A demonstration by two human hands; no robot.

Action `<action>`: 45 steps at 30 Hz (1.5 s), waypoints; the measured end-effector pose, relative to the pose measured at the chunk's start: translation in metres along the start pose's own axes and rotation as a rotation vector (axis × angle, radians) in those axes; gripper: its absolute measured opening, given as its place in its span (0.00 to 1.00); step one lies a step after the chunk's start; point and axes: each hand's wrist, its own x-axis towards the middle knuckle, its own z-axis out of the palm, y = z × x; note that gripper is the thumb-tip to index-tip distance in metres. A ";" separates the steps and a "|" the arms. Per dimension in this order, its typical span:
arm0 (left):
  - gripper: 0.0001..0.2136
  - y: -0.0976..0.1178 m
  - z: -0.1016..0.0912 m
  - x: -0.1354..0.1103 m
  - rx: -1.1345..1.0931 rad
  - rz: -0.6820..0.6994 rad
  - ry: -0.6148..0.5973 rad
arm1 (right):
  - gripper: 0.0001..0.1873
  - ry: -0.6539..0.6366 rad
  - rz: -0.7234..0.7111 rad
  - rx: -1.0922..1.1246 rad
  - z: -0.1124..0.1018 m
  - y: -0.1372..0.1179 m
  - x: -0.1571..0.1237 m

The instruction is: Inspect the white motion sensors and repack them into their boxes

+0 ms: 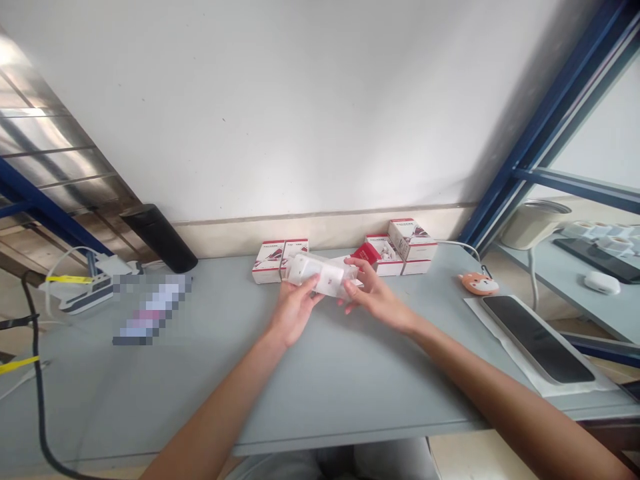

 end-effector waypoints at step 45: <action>0.39 0.023 -0.006 -0.018 0.102 -0.322 -0.416 | 0.21 0.002 -0.042 -0.014 -0.023 -0.004 0.009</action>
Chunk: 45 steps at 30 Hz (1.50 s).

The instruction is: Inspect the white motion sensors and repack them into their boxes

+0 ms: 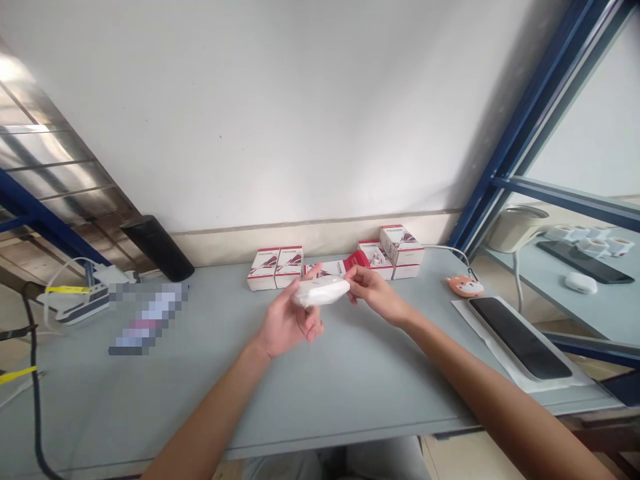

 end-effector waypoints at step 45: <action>0.27 0.004 0.002 0.070 1.045 0.267 0.261 | 0.34 0.800 -0.783 -0.714 -0.046 -0.019 -0.003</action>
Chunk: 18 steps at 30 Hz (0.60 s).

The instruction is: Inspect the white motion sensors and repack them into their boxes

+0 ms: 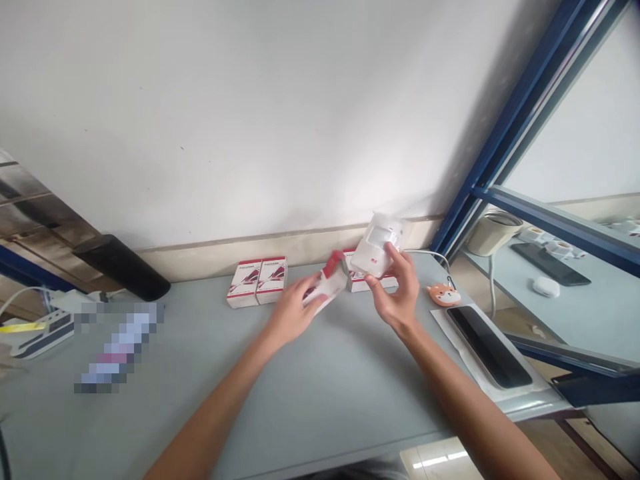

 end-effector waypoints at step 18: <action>0.25 -0.016 0.004 -0.050 -0.697 -0.080 -0.170 | 0.24 -0.358 0.078 0.100 0.006 -0.029 -0.012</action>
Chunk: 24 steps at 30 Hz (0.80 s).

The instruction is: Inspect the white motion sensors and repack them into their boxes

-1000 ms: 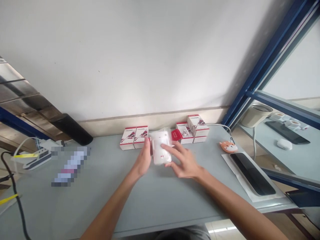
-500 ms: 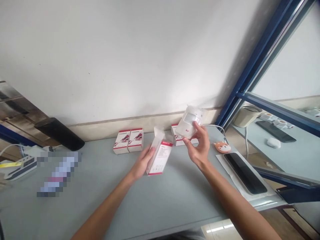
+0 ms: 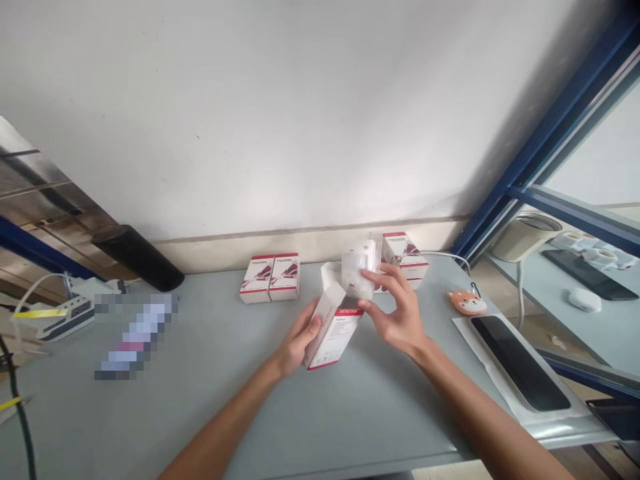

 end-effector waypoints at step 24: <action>0.29 0.002 0.006 0.006 -0.244 -0.146 0.128 | 0.12 -0.175 -0.014 -0.005 0.012 -0.010 -0.007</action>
